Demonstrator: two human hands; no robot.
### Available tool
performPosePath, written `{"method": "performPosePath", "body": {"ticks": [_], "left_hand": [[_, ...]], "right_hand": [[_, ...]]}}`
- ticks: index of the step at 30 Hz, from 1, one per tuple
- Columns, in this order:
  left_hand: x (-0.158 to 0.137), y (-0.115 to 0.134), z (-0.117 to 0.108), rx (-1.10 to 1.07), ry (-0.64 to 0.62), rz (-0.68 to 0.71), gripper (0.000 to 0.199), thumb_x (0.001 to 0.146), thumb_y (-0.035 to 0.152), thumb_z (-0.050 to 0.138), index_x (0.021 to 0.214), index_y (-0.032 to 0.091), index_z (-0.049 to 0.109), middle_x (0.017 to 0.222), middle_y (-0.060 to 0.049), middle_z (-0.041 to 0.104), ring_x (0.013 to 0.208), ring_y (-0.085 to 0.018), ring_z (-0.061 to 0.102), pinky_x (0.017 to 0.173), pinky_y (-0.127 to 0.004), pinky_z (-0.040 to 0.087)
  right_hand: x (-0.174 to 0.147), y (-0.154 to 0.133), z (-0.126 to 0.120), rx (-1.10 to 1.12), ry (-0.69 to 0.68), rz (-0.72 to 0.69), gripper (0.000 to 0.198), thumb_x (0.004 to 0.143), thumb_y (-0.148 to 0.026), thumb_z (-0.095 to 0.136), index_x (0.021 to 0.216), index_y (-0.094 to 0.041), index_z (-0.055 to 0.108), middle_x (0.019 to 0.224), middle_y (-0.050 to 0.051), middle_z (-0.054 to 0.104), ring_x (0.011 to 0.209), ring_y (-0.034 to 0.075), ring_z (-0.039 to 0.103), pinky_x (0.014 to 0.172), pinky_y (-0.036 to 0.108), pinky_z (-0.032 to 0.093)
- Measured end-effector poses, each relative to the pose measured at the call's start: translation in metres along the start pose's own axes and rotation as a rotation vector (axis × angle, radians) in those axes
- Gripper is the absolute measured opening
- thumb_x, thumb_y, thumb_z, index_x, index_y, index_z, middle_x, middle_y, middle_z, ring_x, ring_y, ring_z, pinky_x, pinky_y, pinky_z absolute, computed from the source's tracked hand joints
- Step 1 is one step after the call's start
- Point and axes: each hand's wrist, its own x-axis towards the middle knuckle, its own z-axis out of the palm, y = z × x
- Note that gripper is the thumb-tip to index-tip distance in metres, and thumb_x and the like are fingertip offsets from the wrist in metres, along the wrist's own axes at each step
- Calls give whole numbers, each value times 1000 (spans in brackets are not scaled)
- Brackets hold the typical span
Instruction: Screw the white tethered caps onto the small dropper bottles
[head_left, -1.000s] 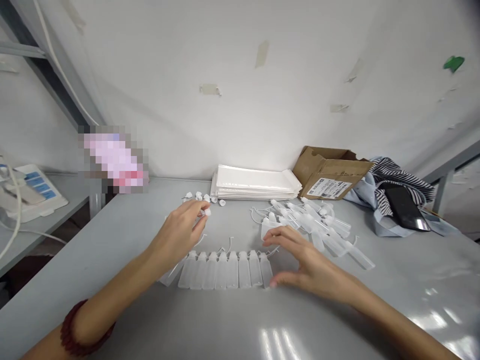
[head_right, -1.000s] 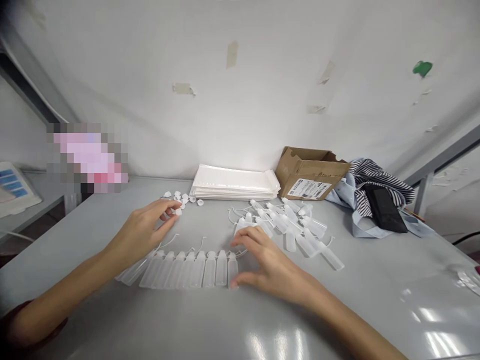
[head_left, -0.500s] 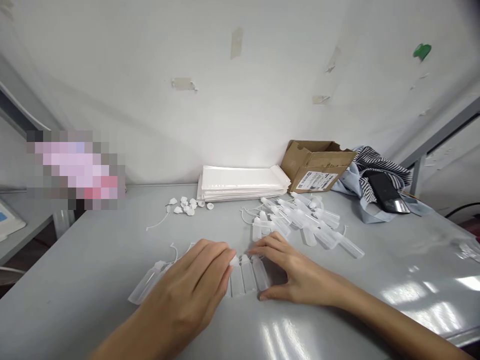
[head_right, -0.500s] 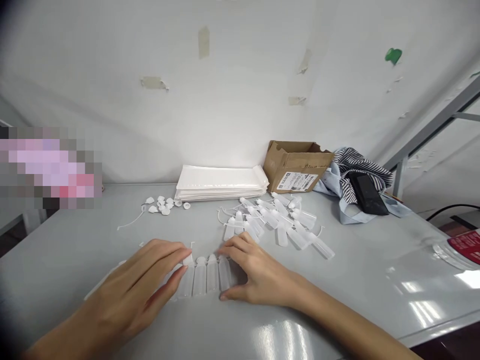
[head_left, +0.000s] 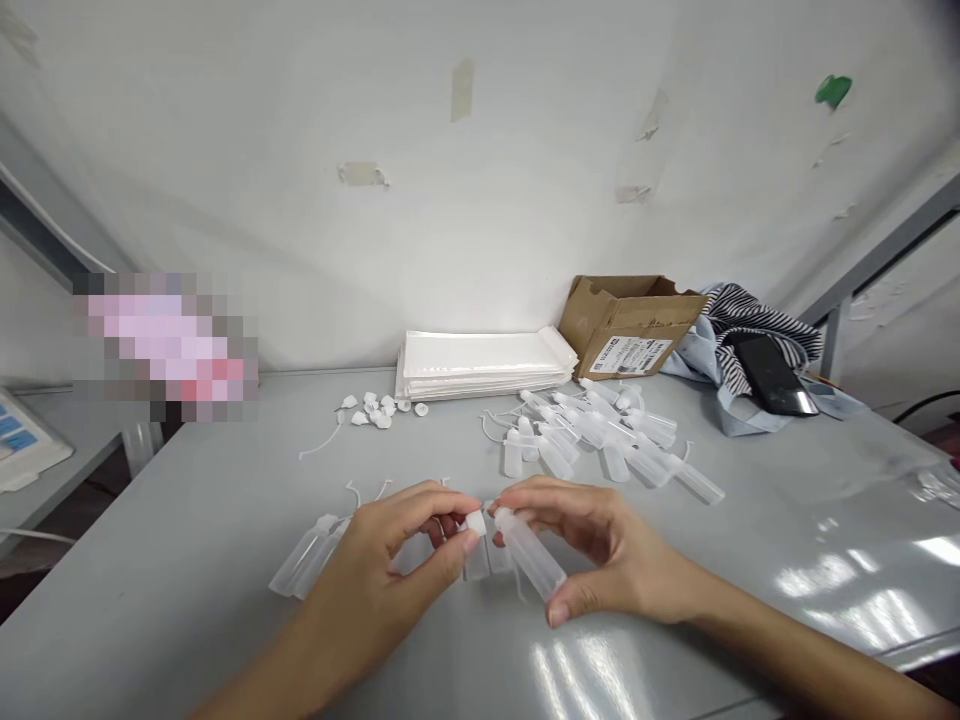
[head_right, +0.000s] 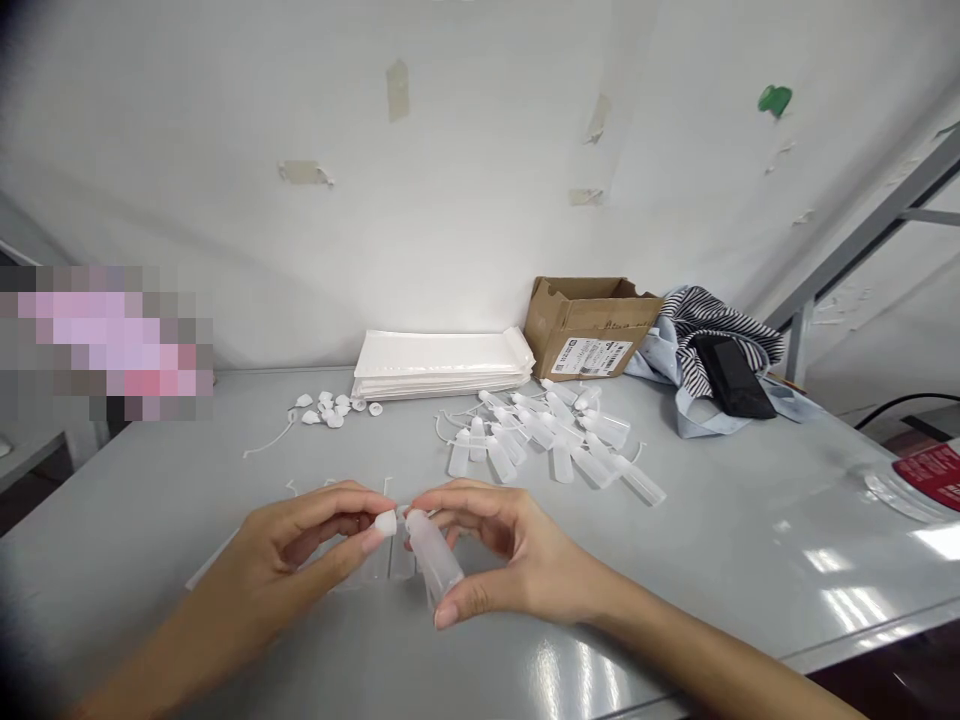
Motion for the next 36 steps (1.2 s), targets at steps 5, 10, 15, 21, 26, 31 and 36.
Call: {"method": "performPosePath", "body": {"ticks": [5, 10, 15, 21, 26, 31, 36], "left_hand": [[0, 1, -4, -370, -144, -216, 21, 86, 40, 59, 101, 28, 68, 93, 2, 72, 91, -17, 64, 80, -24, 48], [-1, 7, -4, -486, -228, -275, 29, 86, 39, 60, 111, 27, 66, 96, 0, 73, 93, -18, 65, 83, -27, 48], [0, 11, -5, -465, -259, -265, 28, 86, 39, 59, 109, 25, 68, 88, -1, 74, 85, -18, 65, 79, -28, 49], [0, 8, -5, -432, -219, -136, 20, 89, 33, 55, 102, 28, 70, 85, 1, 73, 80, -16, 66, 77, -30, 53], [0, 1, -4, -379, -179, -122, 18, 88, 33, 57, 98, 27, 69, 88, -1, 71, 82, -17, 67, 74, -29, 55], [0, 3, -2, -231, -101, 28, 17, 91, 26, 52, 99, 27, 67, 87, 1, 69, 80, -14, 66, 73, -24, 53], [-5, -2, 3, 121, 109, 388, 25, 89, 9, 51, 107, 24, 60, 94, -1, 64, 83, -12, 62, 70, -21, 51]], "right_hand": [[0, 6, 2, 483, -64, 186, 59, 62, -22, 86, 116, -25, 64, 105, 3, 66, 97, 15, 61, 81, 26, 46], [0, 12, 1, 585, -93, 249, 59, 61, -25, 86, 116, -20, 65, 100, 4, 71, 98, 15, 64, 86, 25, 43], [2, 10, 1, 681, -143, 234, 54, 62, -25, 86, 113, -17, 67, 101, 6, 71, 100, 18, 65, 90, 28, 43], [1, 9, 1, 644, -121, 239, 49, 64, -27, 84, 109, -17, 69, 99, 7, 72, 97, 20, 66, 93, 35, 44], [0, 9, 1, 531, -65, 228, 44, 70, -37, 79, 108, -16, 69, 98, 9, 73, 95, 21, 67, 94, 37, 43], [0, 6, 1, 435, -35, 176, 41, 79, -43, 70, 108, -14, 69, 88, 9, 73, 85, 19, 68, 85, 34, 45], [1, 7, 0, 469, -13, 191, 35, 85, -43, 63, 97, -10, 70, 78, 7, 69, 73, 16, 65, 79, 33, 44]]}}
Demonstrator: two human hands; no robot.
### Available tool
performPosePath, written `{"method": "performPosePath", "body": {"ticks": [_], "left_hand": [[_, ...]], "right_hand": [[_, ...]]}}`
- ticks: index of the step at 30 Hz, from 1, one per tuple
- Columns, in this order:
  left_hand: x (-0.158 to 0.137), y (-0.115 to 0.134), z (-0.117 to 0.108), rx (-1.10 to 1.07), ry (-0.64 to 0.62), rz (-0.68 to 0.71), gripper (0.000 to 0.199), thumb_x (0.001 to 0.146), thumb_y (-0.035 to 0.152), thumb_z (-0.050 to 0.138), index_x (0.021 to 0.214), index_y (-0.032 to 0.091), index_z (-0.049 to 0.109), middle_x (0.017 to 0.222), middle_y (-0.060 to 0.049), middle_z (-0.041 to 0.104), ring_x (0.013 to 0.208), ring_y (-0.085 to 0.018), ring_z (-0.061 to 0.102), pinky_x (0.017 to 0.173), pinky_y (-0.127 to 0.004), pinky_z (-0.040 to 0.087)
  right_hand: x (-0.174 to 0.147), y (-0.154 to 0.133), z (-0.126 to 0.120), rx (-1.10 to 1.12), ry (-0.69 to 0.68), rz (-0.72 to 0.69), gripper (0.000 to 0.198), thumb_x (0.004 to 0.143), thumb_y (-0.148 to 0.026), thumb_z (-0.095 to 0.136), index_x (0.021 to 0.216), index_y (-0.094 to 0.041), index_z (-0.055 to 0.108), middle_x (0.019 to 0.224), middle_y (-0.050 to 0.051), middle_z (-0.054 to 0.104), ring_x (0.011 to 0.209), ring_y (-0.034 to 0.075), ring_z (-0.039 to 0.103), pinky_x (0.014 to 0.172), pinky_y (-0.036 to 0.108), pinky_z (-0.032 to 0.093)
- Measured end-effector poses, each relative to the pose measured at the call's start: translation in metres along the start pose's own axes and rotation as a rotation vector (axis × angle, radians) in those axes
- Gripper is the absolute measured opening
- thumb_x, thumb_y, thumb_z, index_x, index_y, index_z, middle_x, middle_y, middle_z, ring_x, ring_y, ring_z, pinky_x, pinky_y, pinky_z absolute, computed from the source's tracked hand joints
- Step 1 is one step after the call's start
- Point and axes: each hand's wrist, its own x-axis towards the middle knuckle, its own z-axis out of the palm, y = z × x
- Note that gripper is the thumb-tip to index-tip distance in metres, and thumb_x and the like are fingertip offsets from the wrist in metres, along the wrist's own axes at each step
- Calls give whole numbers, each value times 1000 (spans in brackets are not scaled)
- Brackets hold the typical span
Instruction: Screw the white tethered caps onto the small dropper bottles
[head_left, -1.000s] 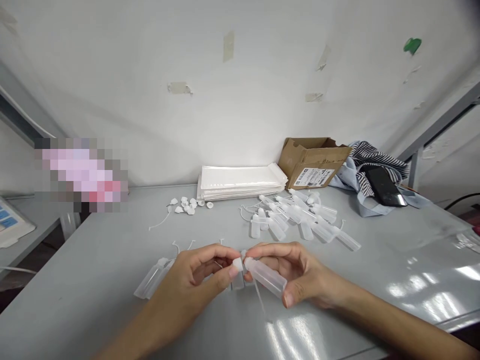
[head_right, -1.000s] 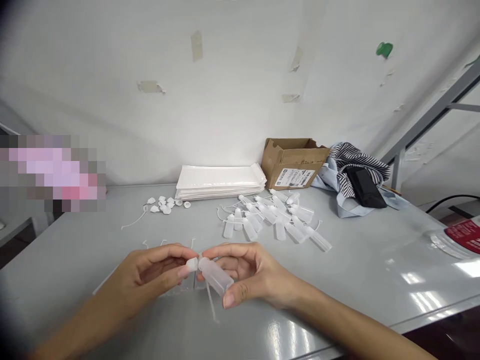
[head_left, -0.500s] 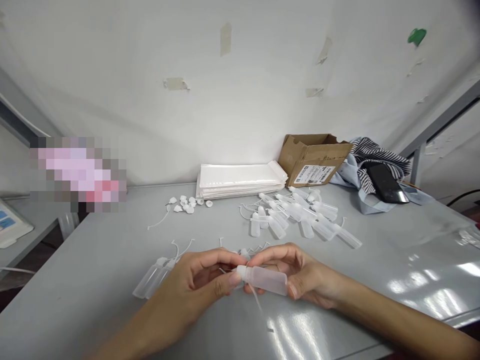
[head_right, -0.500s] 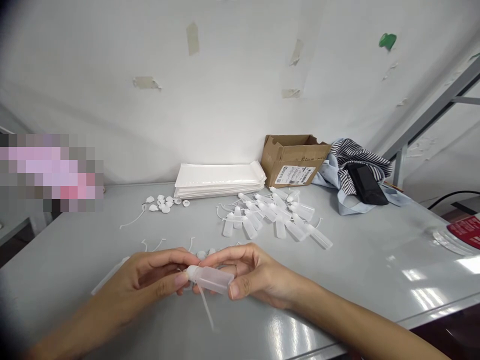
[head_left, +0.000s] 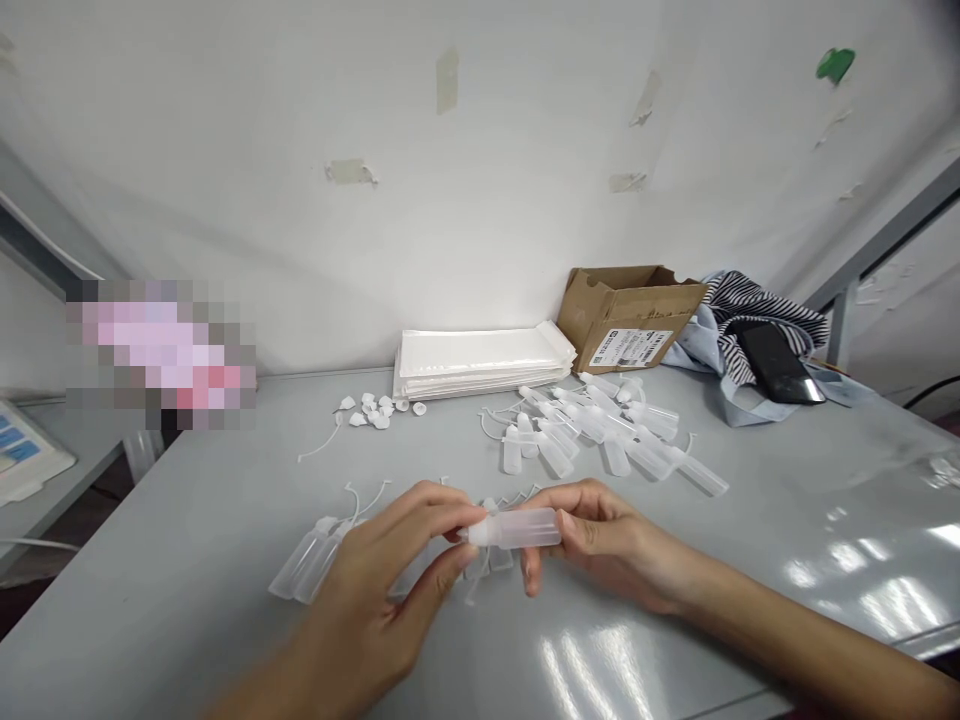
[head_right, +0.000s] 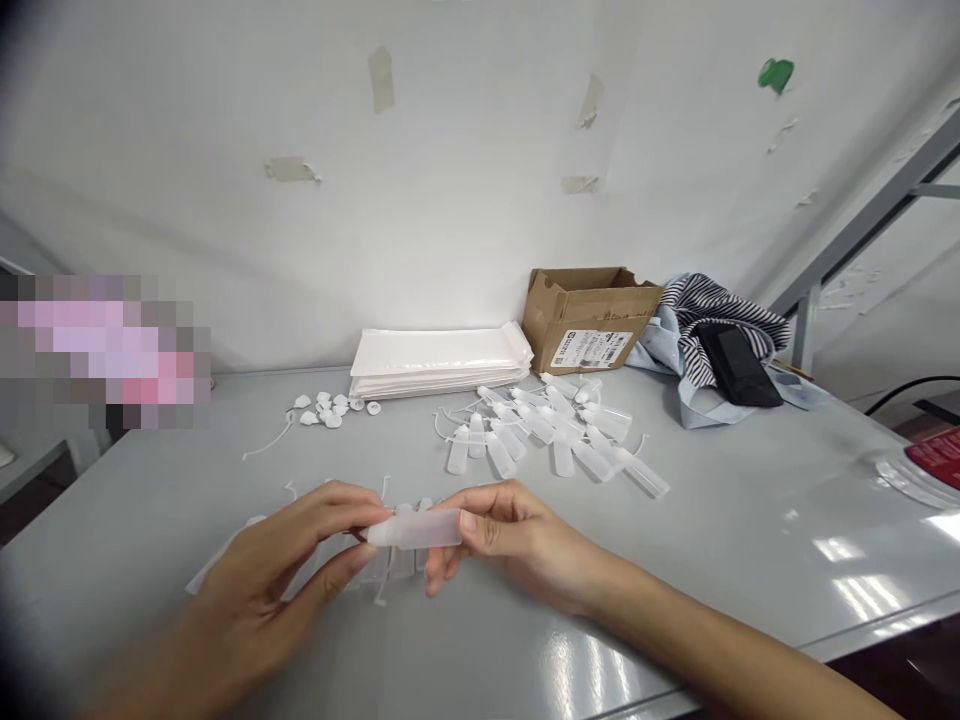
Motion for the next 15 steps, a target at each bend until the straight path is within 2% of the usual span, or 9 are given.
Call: {"method": "performPosePath", "body": {"ticks": [3, 5, 9, 12, 15], "left_hand": [[-4, -4, 2, 138, 86, 201, 36, 87, 0, 50, 116, 20, 55, 101, -6, 61, 89, -14, 60, 72, -24, 51], [-5, -4, 3, 172, 82, 263, 40, 86, -3, 49, 119, 18, 53, 101, -7, 60, 90, -16, 58, 72, -26, 51], [-7, -3, 7, 163, 6, 299, 36, 86, -3, 50, 117, 15, 52, 99, -9, 61, 90, -16, 58, 76, -28, 51], [-8, -3, 12, 147, 10, 292, 32, 87, -1, 49, 115, 13, 54, 98, -9, 61, 91, -17, 59, 78, -28, 52], [-8, -4, 14, 123, 68, 221, 28, 88, 3, 50, 112, 16, 55, 97, -8, 62, 87, -16, 60, 74, -26, 52]], "right_hand": [[2, 2, 0, 17, 9, 9, 37, 87, -43, 60, 80, -8, 69, 68, 6, 65, 63, 14, 62, 73, 30, 44], [3, 6, 1, 38, 20, 29, 36, 87, -40, 60, 72, -8, 66, 61, 4, 63, 57, 13, 60, 66, 28, 44], [2, 16, 8, 160, 34, 103, 22, 81, -25, 63, 66, -9, 62, 52, -1, 58, 39, 9, 56, 48, 22, 43], [2, 21, 13, 213, 10, 174, 31, 86, -35, 55, 69, -9, 61, 54, 2, 61, 31, 10, 54, 37, 20, 40], [3, 18, 14, 185, 55, 190, 41, 91, -46, 47, 75, -11, 59, 57, 4, 63, 34, 12, 57, 36, 19, 42]]}}
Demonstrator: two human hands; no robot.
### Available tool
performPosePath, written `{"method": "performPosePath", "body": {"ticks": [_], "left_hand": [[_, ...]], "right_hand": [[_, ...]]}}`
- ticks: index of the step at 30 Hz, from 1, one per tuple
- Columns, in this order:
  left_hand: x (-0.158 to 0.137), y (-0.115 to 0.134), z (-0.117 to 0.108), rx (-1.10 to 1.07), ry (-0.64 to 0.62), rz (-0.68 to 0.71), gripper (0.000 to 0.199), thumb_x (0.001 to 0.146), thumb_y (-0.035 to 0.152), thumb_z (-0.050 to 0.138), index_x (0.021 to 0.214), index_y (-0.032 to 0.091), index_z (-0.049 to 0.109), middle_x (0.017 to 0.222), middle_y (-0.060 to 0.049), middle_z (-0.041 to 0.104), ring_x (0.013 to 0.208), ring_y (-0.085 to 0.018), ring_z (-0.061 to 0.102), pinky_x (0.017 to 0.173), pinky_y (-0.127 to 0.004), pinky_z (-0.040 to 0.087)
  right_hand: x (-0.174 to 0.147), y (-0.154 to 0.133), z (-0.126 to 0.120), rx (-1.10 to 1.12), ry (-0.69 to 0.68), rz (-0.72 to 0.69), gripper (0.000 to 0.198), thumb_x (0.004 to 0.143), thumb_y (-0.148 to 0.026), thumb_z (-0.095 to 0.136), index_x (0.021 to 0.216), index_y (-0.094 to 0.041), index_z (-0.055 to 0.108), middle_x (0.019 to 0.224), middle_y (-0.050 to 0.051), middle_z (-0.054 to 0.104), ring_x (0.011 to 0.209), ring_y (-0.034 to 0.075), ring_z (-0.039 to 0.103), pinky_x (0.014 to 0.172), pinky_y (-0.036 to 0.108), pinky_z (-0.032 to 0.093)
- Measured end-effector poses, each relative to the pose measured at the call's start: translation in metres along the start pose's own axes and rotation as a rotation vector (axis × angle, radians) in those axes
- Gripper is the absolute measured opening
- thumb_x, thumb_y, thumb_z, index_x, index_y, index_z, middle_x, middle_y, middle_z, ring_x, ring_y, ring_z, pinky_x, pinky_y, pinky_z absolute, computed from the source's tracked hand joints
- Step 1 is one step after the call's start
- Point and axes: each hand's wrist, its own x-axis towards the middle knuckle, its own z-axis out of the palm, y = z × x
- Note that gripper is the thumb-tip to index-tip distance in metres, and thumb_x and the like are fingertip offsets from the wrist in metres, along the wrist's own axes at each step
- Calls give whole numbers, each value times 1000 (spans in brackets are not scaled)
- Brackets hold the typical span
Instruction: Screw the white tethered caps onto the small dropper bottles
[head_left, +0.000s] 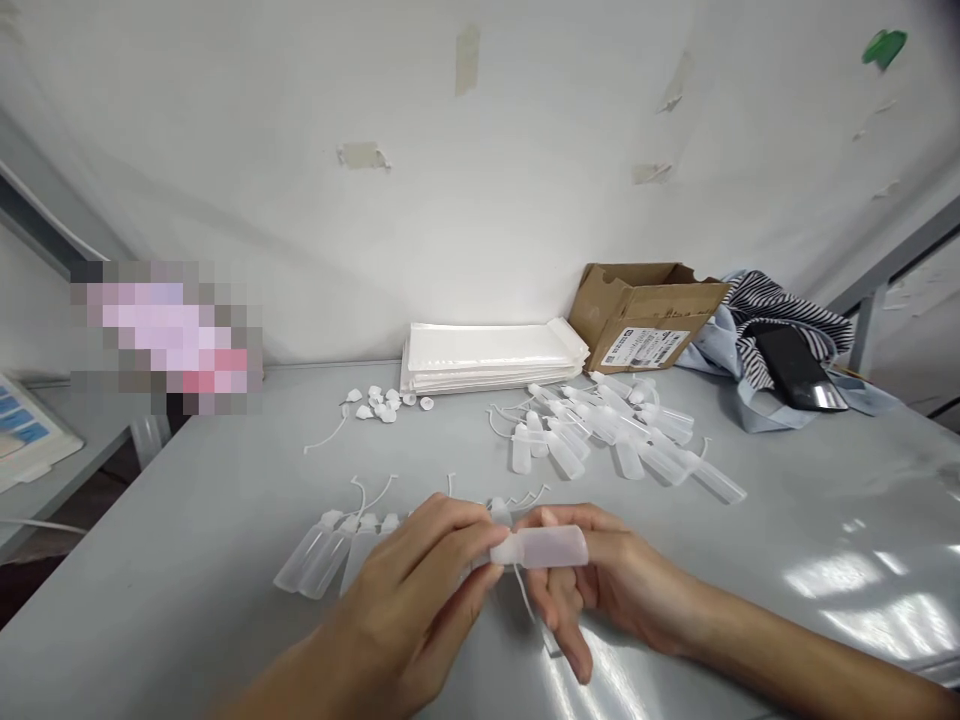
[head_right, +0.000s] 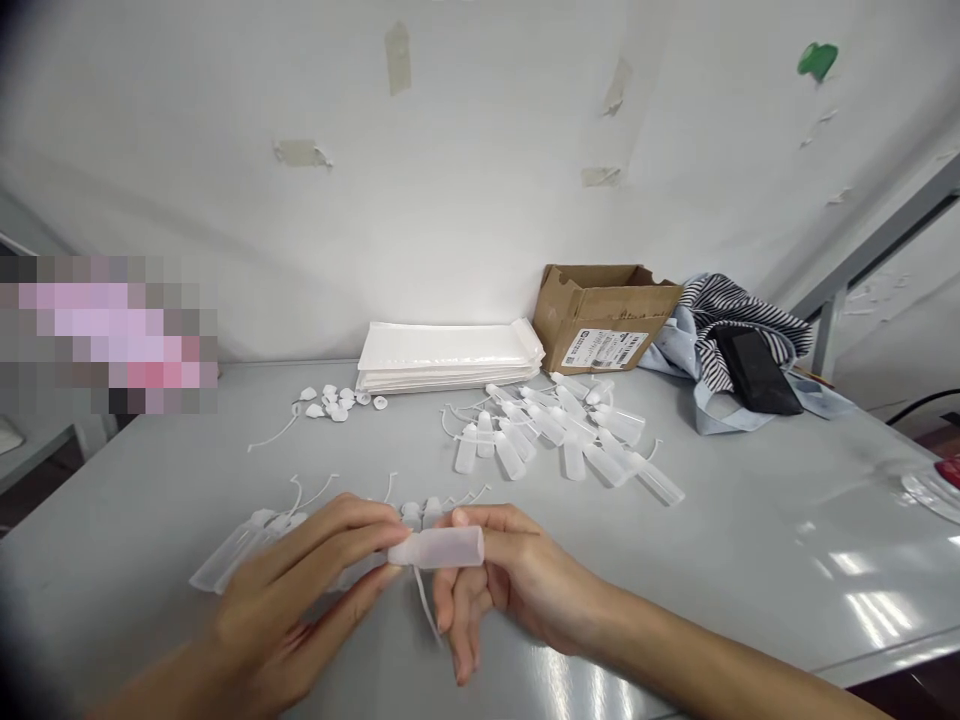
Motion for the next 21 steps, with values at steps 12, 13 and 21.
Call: {"method": "performPosePath", "body": {"ticks": [12, 13, 21], "left_hand": [[10, 1, -4, -253, -160, -526, 12, 87, 19, 52, 89, 24, 62, 82, 1, 67, 74, -14, 64, 64, -23, 54], [10, 1, -4, -252, -161, -524, 12, 87, 18, 52, 88, 24, 62, 81, 1, 67, 74, -14, 64, 64, -23, 54], [-5, -3, 6, 235, 62, 257, 22, 82, 1, 56, 102, 10, 60, 83, -7, 68, 78, -16, 64, 72, -24, 55]], "right_hand": [[-12, -9, -2, -1217, 245, -747, 27, 88, -17, 53, 115, -18, 57, 82, 6, 63, 69, 16, 57, 60, 27, 47], [-13, -9, -2, -1235, 231, -733, 25, 89, -18, 51, 113, -17, 58, 79, 6, 63, 65, 15, 56, 58, 27, 46], [-7, -12, -8, -453, 63, -56, 37, 87, -53, 53, 74, -18, 49, 42, -12, 34, 28, 6, 37, 31, 16, 24]]}}
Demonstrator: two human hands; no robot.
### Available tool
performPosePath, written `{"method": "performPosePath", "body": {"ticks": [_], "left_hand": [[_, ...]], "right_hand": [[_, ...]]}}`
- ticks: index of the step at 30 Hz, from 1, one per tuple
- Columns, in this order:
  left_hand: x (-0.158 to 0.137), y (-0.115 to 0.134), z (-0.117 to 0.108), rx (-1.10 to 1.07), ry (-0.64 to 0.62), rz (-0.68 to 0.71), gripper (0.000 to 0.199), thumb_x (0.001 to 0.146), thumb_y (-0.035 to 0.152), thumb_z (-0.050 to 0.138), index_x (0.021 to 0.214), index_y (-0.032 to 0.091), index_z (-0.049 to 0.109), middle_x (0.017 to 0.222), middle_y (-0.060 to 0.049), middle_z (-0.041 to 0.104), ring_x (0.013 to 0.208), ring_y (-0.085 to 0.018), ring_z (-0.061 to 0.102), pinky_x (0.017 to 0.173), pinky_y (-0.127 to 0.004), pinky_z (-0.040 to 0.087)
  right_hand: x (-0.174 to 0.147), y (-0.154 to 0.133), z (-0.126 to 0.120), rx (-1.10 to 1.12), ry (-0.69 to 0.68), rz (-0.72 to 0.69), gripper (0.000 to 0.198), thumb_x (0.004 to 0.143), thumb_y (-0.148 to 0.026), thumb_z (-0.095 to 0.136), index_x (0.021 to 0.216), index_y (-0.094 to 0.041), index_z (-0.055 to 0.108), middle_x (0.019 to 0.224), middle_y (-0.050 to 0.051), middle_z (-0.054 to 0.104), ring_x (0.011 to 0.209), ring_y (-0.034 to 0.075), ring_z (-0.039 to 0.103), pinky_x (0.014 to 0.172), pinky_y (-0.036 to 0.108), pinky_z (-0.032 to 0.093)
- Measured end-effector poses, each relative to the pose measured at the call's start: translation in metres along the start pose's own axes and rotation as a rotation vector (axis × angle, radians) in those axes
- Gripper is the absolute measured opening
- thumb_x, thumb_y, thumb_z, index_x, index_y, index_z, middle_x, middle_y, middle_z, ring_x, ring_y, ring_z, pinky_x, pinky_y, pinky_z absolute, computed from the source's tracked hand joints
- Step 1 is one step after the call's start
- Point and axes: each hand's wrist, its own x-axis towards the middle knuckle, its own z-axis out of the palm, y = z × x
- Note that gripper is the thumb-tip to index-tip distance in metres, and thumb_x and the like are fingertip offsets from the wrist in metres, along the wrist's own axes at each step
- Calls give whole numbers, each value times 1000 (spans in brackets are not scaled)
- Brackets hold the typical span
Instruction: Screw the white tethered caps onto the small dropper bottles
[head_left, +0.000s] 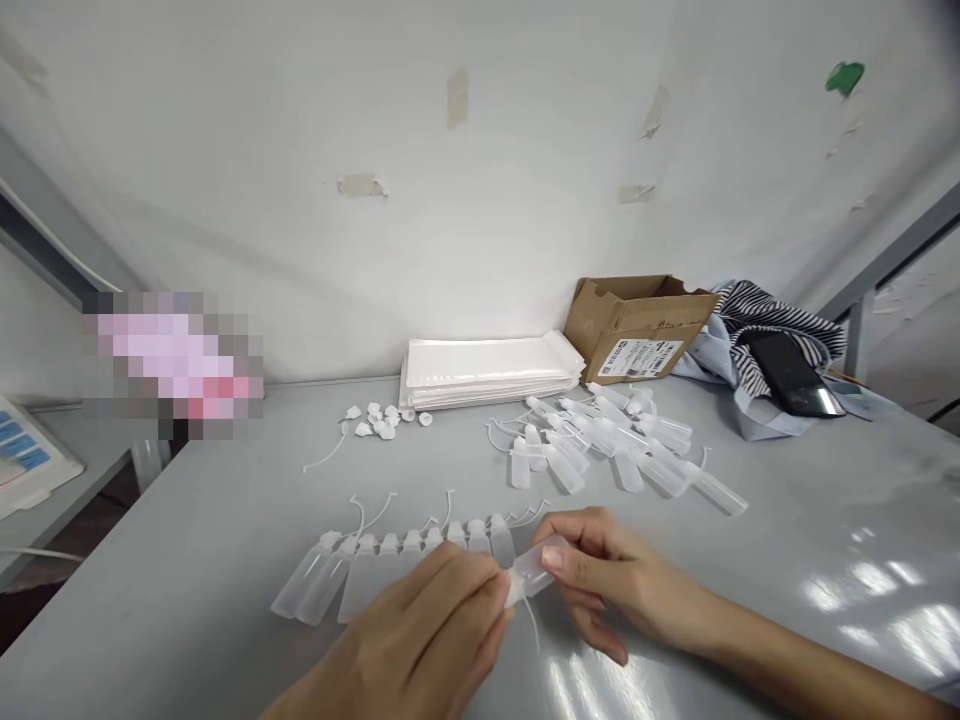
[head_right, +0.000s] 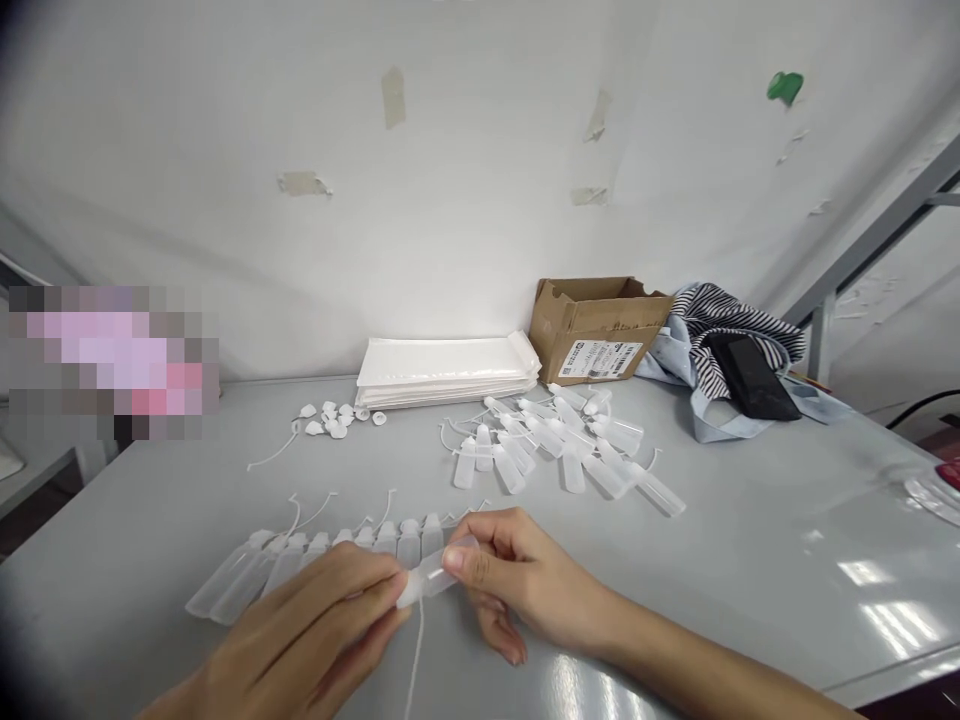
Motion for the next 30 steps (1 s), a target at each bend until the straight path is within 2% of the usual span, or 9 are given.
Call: {"method": "performPosePath", "body": {"ticks": [2, 4, 7, 9, 12, 17, 20, 26, 30], "left_hand": [[2, 0, 0, -63, 7, -115, 21, 83, 2, 56, 101, 12, 59, 86, -6, 68, 79, -15, 64, 73, -23, 54], [8, -1, -3, -216, -68, -371, 11, 86, 12, 56, 95, 17, 60, 84, -3, 67, 76, -13, 64, 66, -21, 53], [18, 0, -10, -439, -327, -804, 19, 90, 33, 50, 82, 22, 63, 72, 2, 64, 68, -13, 62, 51, -18, 47], [22, 1, -13, -601, -469, -978, 28, 91, 40, 45, 79, 22, 63, 69, 2, 63, 67, -13, 62, 56, -19, 48], [25, 3, -15, -886, -570, -1094, 33, 90, 45, 44, 77, 20, 62, 68, 2, 62, 66, -13, 61, 67, -23, 49], [24, 7, -17, -1098, -590, -1150, 40, 89, 51, 45, 69, 18, 56, 56, 5, 52, 50, -8, 52, 54, -19, 43], [17, 11, -12, -795, -546, -965, 41, 93, 44, 42, 63, 18, 54, 53, 5, 49, 48, -9, 51, 48, -18, 41], [-1, 10, 4, 207, -72, 12, 10, 91, 11, 50, 91, 10, 60, 65, -1, 58, 54, -13, 52, 47, -26, 38], [-3, 9, 6, 361, -41, 85, 11, 88, 11, 57, 97, 7, 61, 69, -3, 62, 61, -16, 58, 51, -29, 43]], "right_hand": [[1, 1, 1, 12, 19, -8, 38, 88, -54, 52, 76, -18, 50, 44, -12, 33, 29, 6, 37, 32, 17, 26], [0, 1, 4, -183, 100, -120, 34, 91, -48, 50, 84, -15, 56, 47, -9, 40, 36, 6, 41, 38, 18, 31], [-4, 0, 8, -603, 224, -435, 22, 93, -33, 51, 100, -15, 60, 67, 2, 59, 55, 11, 53, 53, 23, 42], [-7, 1, 8, -803, 234, -639, 19, 94, -26, 49, 108, -16, 57, 79, 5, 63, 63, 14, 55, 57, 25, 44], [-9, 3, 8, -965, 223, -811, 19, 97, -25, 43, 112, -18, 51, 77, 6, 63, 61, 15, 54, 53, 24, 43], [-10, 2, 9, -927, 229, -803, 18, 97, -29, 43, 106, -17, 53, 70, 3, 60, 56, 13, 51, 51, 23, 40], [-10, -2, 10, -776, 230, -708, 19, 94, -32, 48, 93, -16, 58, 67, 1, 56, 56, 11, 48, 52, 21, 39], [-7, -1, 10, -482, 256, -394, 30, 88, -41, 56, 77, -14, 62, 56, -5, 40, 52, 8, 37, 49, 21, 28], [-4, -1, 9, -287, 194, -200, 38, 86, -47, 57, 67, -14, 55, 49, -8, 32, 46, 6, 28, 43, 20, 20]]}}
